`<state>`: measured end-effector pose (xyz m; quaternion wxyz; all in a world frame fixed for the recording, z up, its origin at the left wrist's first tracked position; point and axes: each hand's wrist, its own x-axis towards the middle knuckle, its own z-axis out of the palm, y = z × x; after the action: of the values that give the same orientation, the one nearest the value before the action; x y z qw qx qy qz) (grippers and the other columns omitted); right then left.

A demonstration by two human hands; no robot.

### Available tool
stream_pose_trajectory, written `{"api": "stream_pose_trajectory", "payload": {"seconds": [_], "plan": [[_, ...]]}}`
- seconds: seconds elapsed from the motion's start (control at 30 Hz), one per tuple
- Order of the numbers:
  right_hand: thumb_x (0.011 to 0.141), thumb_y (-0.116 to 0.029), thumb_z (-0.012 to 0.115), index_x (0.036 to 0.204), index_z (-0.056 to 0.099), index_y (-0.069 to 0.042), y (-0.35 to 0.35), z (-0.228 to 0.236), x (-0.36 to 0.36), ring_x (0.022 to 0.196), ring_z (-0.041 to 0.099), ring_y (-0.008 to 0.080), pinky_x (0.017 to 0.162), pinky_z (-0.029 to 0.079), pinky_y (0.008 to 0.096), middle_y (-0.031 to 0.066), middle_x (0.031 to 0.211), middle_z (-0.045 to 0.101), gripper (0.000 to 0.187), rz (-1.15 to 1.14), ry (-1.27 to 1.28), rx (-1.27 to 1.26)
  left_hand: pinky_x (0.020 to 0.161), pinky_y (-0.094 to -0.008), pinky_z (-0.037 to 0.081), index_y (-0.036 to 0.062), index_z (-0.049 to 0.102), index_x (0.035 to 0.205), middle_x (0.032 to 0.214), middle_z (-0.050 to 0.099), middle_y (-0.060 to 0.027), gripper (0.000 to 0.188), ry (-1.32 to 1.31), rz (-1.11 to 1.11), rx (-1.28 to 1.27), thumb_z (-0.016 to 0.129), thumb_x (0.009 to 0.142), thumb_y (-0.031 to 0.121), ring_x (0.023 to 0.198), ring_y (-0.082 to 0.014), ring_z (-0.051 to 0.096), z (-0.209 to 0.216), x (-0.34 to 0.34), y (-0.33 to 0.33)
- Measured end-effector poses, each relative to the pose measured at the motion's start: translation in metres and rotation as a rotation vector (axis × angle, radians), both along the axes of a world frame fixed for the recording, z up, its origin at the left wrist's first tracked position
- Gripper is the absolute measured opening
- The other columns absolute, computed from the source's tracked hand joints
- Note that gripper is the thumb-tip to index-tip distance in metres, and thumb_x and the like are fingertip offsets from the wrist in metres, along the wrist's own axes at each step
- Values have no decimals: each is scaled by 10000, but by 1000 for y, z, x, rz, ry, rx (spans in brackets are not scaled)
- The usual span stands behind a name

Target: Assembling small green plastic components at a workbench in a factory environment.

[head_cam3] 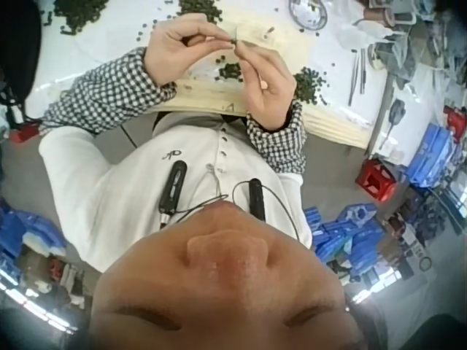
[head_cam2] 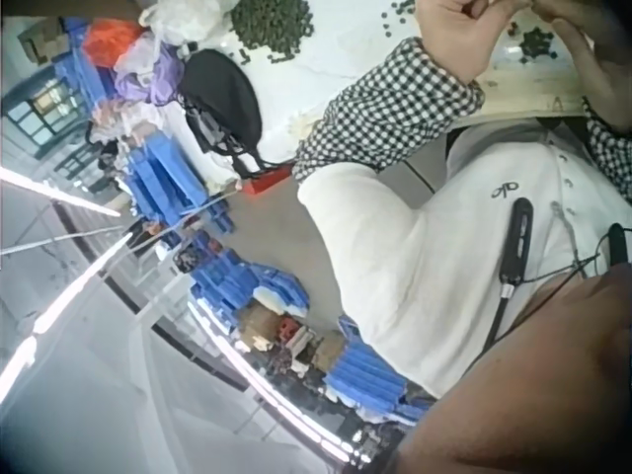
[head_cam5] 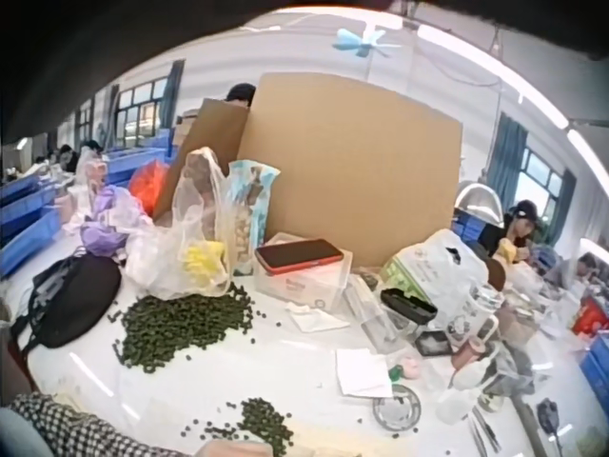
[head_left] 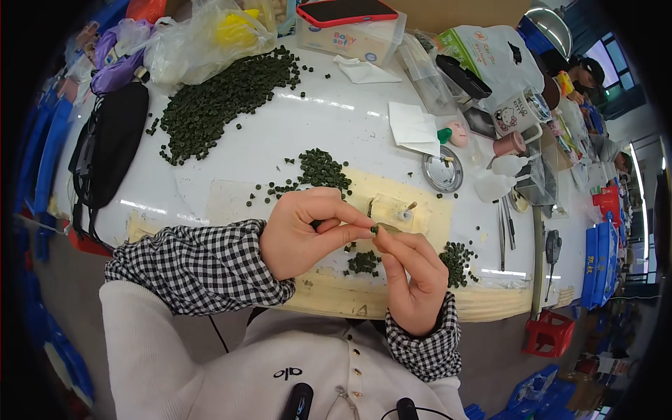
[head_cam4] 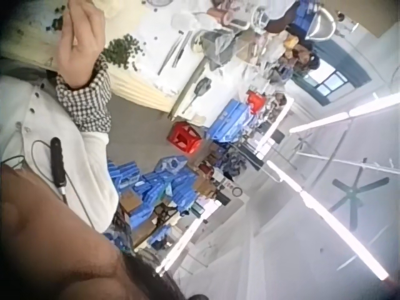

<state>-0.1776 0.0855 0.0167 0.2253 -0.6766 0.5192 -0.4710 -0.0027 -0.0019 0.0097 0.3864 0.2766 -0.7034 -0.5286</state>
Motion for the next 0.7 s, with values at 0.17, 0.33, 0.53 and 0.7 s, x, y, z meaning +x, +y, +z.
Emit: {"api": "stream_pose_trajectory", "payload": {"seconds": [0.17, 0.33, 0.53, 0.7], "plan": [[807, 33, 621, 1085, 633, 16, -2, -4, -2, 736, 579, 195, 620, 465, 251, 120, 911, 612, 279, 21, 33, -13, 517, -234, 311, 67, 709, 921, 589, 453, 26, 194, -37, 2, -77, 700, 748, -20, 570, -84, 382, -3, 1, 0], [808, 37, 620, 1089, 631, 19, -2, -7, -3, 734, 583, 196, 619, 468, 251, 122, 908, 610, 281, 38, 10, -17, 513, -239, 310, 82, 712, 922, 588, 471, 14, 202, -79, 2, -143, 691, 752, -24, 559, -95, 388, 2, 3, 0], [802, 40, 624, 1092, 628, 23, -1, -5, -3, 742, 591, 204, 632, 474, 256, 131, 919, 611, 291, 20, -16, 2, 520, -236, 311, 63, 704, 909, 579, 431, 31, 163, -91, -7, -98, 693, 762, -7, 550, -78, 367, 4, 1, -2], [776, 38, 644, 1017, 637, 29, 0, 1, -8, 738, 607, 233, 656, 483, 285, 135, 883, 628, 241, -116, 8, -39, 540, -221, 311, 43, 691, 898, 578, 371, 58, 138, -160, -67, 63, 705, 763, 17, 569, -48, 348, 5, -2, -5]]}}
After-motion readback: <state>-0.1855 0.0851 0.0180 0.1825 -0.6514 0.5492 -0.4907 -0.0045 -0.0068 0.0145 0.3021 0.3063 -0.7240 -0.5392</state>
